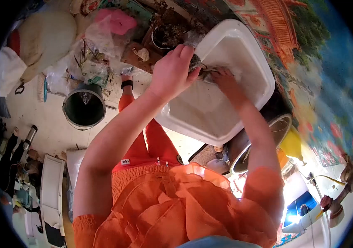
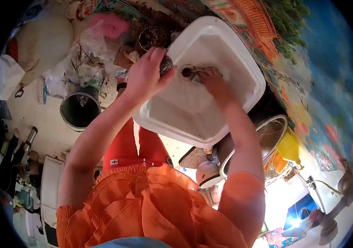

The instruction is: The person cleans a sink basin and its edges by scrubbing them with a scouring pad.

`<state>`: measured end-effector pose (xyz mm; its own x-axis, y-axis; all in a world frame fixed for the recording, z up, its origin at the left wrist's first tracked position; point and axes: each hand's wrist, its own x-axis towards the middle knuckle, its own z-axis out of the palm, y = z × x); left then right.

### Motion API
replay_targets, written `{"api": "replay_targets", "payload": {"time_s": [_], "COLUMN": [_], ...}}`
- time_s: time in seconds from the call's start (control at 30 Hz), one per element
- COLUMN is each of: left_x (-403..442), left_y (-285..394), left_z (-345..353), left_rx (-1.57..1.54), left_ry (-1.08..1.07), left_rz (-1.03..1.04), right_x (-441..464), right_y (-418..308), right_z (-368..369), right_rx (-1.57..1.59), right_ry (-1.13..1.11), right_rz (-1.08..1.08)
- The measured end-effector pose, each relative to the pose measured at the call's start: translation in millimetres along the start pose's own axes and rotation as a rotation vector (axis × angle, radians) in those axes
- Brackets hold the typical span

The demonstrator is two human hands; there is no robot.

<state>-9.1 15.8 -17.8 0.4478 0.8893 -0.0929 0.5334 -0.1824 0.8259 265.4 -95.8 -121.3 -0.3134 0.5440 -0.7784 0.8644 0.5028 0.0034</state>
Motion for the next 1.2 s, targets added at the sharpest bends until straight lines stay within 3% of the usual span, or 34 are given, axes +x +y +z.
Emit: {"api": "replay_targets", "payload": {"time_s": [0.03,0.13,0.23,0.33,0.43,0.6,0.73,0.83,0.93,0.97,1.1,1.2], "left_x": [1,-1,3,7,2,1,-6,-22,-50,-62,-102,-116], "left_y": [1,1,1,3,0,10,24,45,75,86,117,111], "left_z": [0,-2,0,1,4,1,-4,3,26,37,78,100], "left_rx": [0.002,0.014,0.018,0.034,0.054,0.171,0.324,0.280,0.003,-0.116,-0.590,-0.702], "left_ry": [-0.002,-0.023,-0.039,-0.007,0.006,0.030,0.130,0.162,0.128,0.101,-0.179,-0.338], "left_rz": [-0.010,-0.029,-0.047,-0.028,0.005,0.047,0.186,0.200,0.101,0.051,-0.194,-0.300], "right_x": [9,-5,-31,-10,-40,-165,-279,-322,-306,-290,-224,-174], "right_y": [-5,9,25,-34,-74,-115,-125,-143,-156,-163,-160,-158], "right_z": [-1,-14,-11,75,-1,-100,-119,-89,-94,-108,-110,-107], "right_rx": [0.001,0.337,-0.220,-0.083,0.521,0.772,0.723,0.318,0.465,0.706,1.124,1.688], "right_ry": [0.008,0.188,0.361,0.293,0.125,0.655,0.806,0.626,0.847,0.855,1.084,1.020], "right_rz": [-0.013,0.262,0.084,0.460,0.591,0.754,1.030,1.353,1.182,1.087,0.898,0.621]}}
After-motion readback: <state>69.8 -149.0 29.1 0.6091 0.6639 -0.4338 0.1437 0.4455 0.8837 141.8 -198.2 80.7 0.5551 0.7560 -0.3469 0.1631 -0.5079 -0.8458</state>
